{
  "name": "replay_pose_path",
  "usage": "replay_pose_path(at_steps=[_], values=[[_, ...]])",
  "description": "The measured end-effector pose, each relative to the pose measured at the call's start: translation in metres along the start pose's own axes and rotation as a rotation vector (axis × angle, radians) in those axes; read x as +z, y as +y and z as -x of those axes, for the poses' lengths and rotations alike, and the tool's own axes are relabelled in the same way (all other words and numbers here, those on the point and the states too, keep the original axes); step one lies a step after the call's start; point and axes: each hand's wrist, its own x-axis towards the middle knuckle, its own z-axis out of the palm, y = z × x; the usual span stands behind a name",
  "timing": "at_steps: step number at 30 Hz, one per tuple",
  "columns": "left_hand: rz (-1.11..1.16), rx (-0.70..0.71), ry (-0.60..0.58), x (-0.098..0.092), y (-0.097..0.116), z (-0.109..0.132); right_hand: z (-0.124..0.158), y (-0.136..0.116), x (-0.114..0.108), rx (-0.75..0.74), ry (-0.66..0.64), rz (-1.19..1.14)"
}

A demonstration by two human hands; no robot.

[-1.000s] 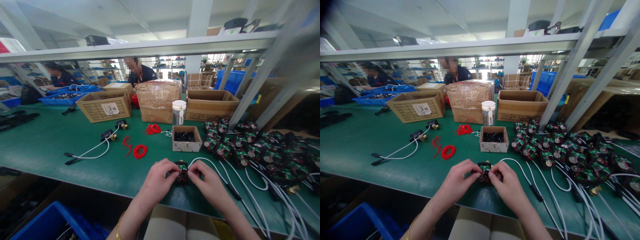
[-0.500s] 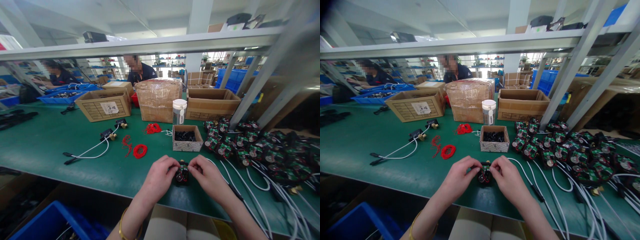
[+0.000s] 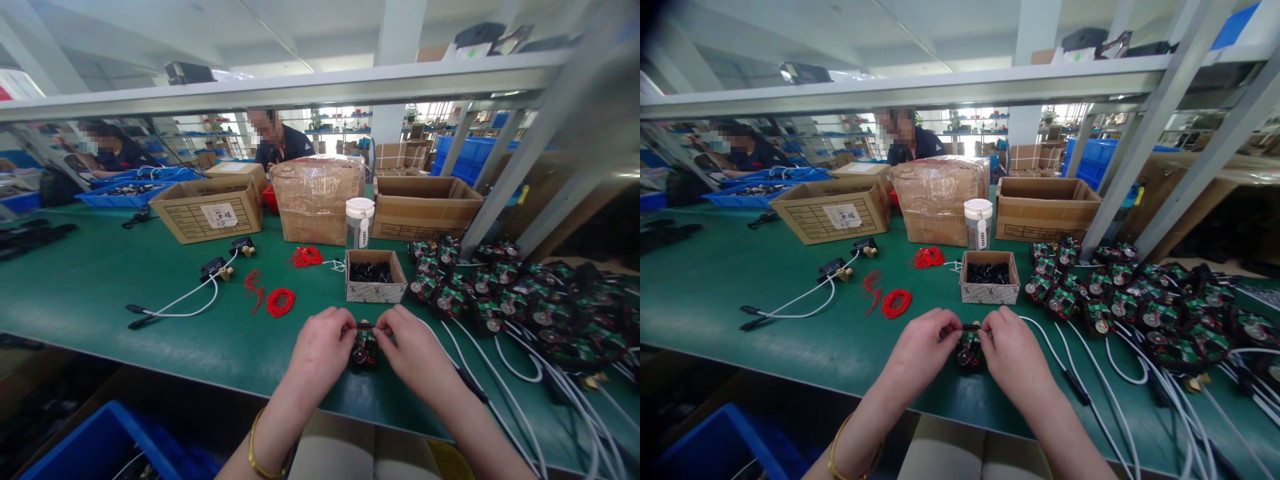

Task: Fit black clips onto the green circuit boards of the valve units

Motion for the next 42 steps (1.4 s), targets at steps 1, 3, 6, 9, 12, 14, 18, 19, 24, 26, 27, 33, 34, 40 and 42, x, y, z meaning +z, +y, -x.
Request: replay_pose_path(at_steps=[1,3,6,9,12,14,18,19,24,26,27,33,34,40,42], values=[[-0.014,-0.002,0.004,0.0,0.001,-0.001,0.0,-0.001,0.0,-0.012,0.006,0.023],[-0.045,-0.004,0.016,0.001,0.003,-0.002,0.001,-0.002,0.0,-0.031,0.018,0.069],[-0.081,-0.011,0.031,0.002,0.005,-0.002,0.002,-0.005,0.001,-0.05,0.028,0.128],[-0.088,-0.028,0.035,0.002,0.006,-0.002,0.001,-0.008,0.001,-0.074,0.033,0.18],[-0.064,-0.05,0.032,0.003,0.005,-0.002,0.0,-0.011,0.003,-0.103,0.048,0.226],[-0.039,-0.059,0.032,0.005,0.003,-0.002,-0.001,-0.011,0.003,-0.123,0.058,0.242],[0.019,-0.104,0.025,0.006,-0.001,-0.003,-0.002,-0.011,0.004,-0.126,0.058,0.231],[0.036,-0.117,0.019,0.006,-0.001,-0.003,-0.002,-0.01,0.004,-0.121,0.054,0.213],[0.133,-0.161,-0.01,0.006,-0.006,-0.004,-0.001,-0.005,0.006,-0.082,0.054,0.044],[0.171,-0.167,-0.008,0.007,-0.008,-0.004,0.0,-0.003,0.008,-0.07,0.066,-0.012],[0.188,-0.17,-0.005,0.007,-0.009,-0.004,0.001,-0.002,0.009,-0.066,0.072,-0.032],[0.261,-0.182,-0.02,0.006,-0.008,-0.006,0.002,-0.001,0.012,-0.021,0.077,-0.117],[0.263,-0.182,-0.017,0.006,-0.007,-0.006,0.002,-0.001,0.011,-0.012,0.077,-0.134],[0.218,-0.2,0.013,0.009,-0.005,-0.01,0.009,0.008,0.008,0.022,0.193,-0.278],[0.212,-0.19,0.024,0.01,-0.006,-0.01,0.014,0.013,0.011,0.07,0.233,-0.307]])
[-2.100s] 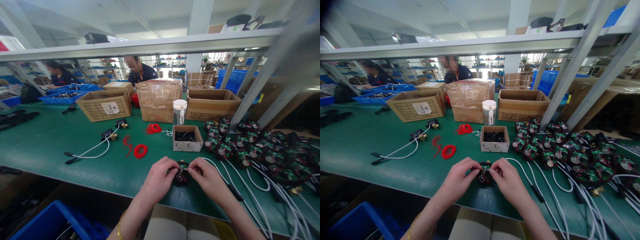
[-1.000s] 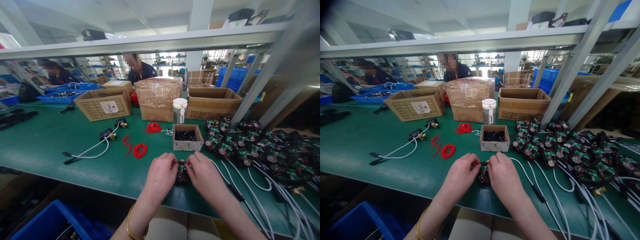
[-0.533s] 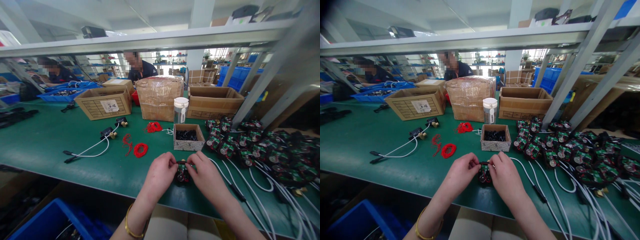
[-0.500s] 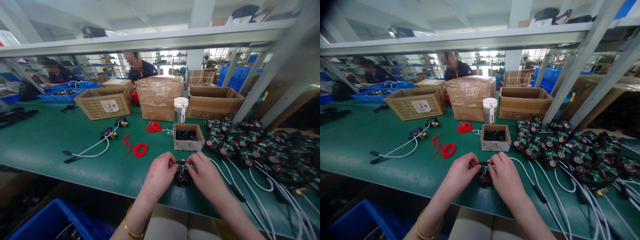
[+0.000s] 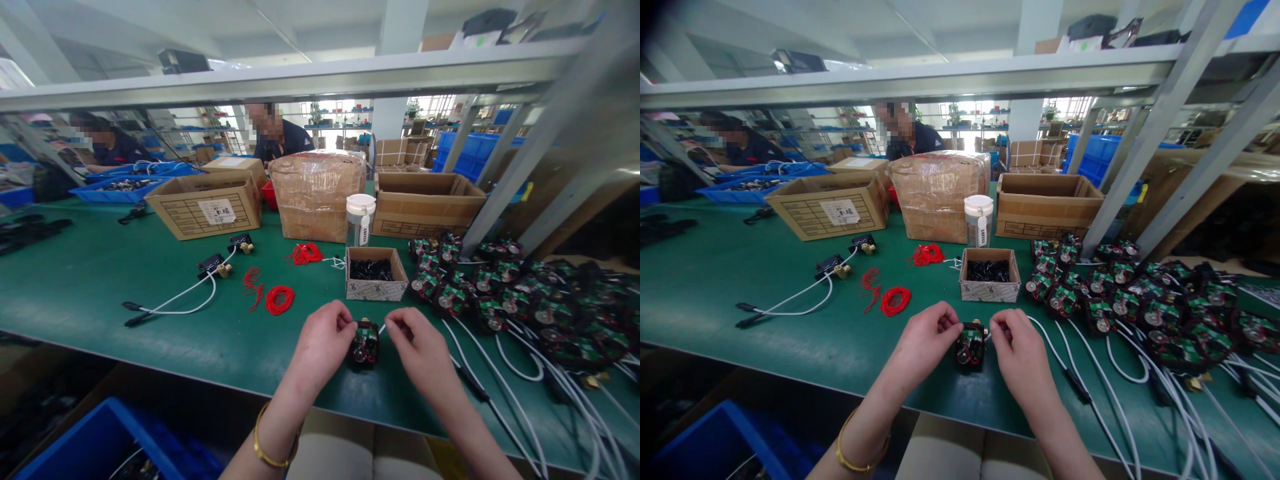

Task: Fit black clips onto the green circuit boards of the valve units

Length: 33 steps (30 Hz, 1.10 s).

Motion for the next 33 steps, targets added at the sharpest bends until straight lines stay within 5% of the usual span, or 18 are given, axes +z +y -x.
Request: replay_pose_path(at_steps=[9,23,33], values=[[0.011,0.084,0.003,0.0,-0.002,0.004,0.023,0.004,0.02,0.134,-0.039,-0.063],[0.081,0.029,0.036,0.004,-0.002,0.003,0.0,-0.019,0.03,0.041,0.064,0.113],[0.096,0.033,0.045,0.004,-0.002,0.004,-0.003,-0.007,0.021,0.113,-0.004,-0.035]])
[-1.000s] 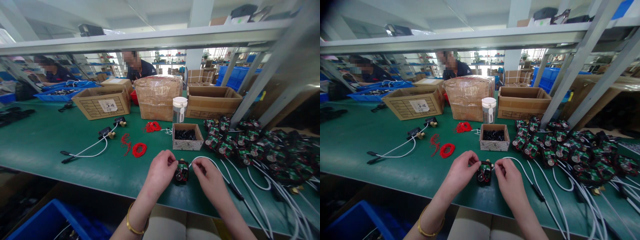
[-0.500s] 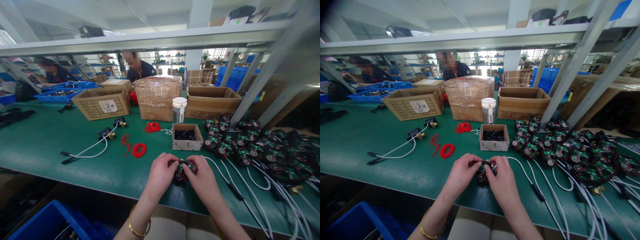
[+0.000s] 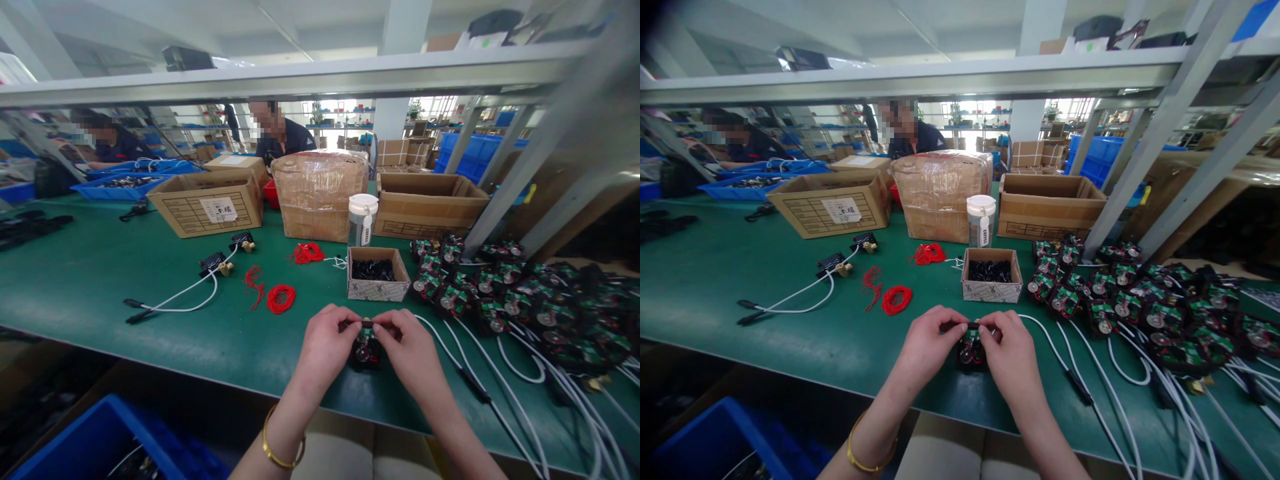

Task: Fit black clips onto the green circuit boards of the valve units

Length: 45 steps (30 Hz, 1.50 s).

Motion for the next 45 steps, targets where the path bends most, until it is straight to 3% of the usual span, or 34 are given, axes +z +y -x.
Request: replay_pose_path(at_steps=[16,23,35,45], values=[[-0.011,0.017,0.025,0.003,-0.001,0.002,-0.002,0.003,-0.002,0.051,-0.037,-0.119],[0.029,0.017,0.026,0.004,-0.002,0.004,-0.005,0.013,-0.008,0.103,-0.118,-0.21],[0.232,-0.036,-0.128,-0.007,-0.015,0.002,-0.011,0.012,-0.009,0.096,-0.156,-0.189],[0.221,-0.034,0.011,0.005,-0.014,0.008,-0.011,0.014,-0.009,0.073,-0.183,-0.209]])
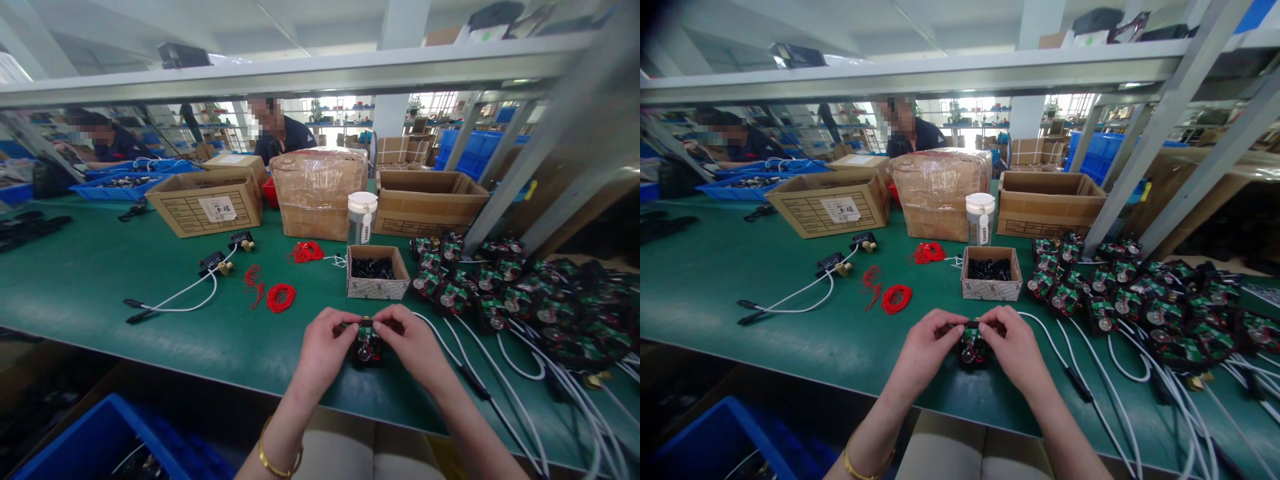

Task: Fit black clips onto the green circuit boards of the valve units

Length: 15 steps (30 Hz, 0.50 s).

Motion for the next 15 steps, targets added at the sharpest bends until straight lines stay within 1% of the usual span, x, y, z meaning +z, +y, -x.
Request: replay_pose_path(at_steps=[5,10,12,15], values=[[0.07,0.05,0.038,0.007,-0.012,0.005,0.005,0.009,-0.006,-0.042,-0.044,-0.064],[0.125,0.087,0.109,0.018,-0.025,0.012,0.013,0.012,-0.009,-0.103,-0.051,-0.03],[0.139,0.083,0.108,0.019,-0.028,0.014,0.015,0.012,-0.009,-0.119,-0.053,-0.03],[0.142,0.075,0.069,0.018,-0.031,0.016,0.02,0.013,-0.007,-0.125,-0.067,-0.055]])
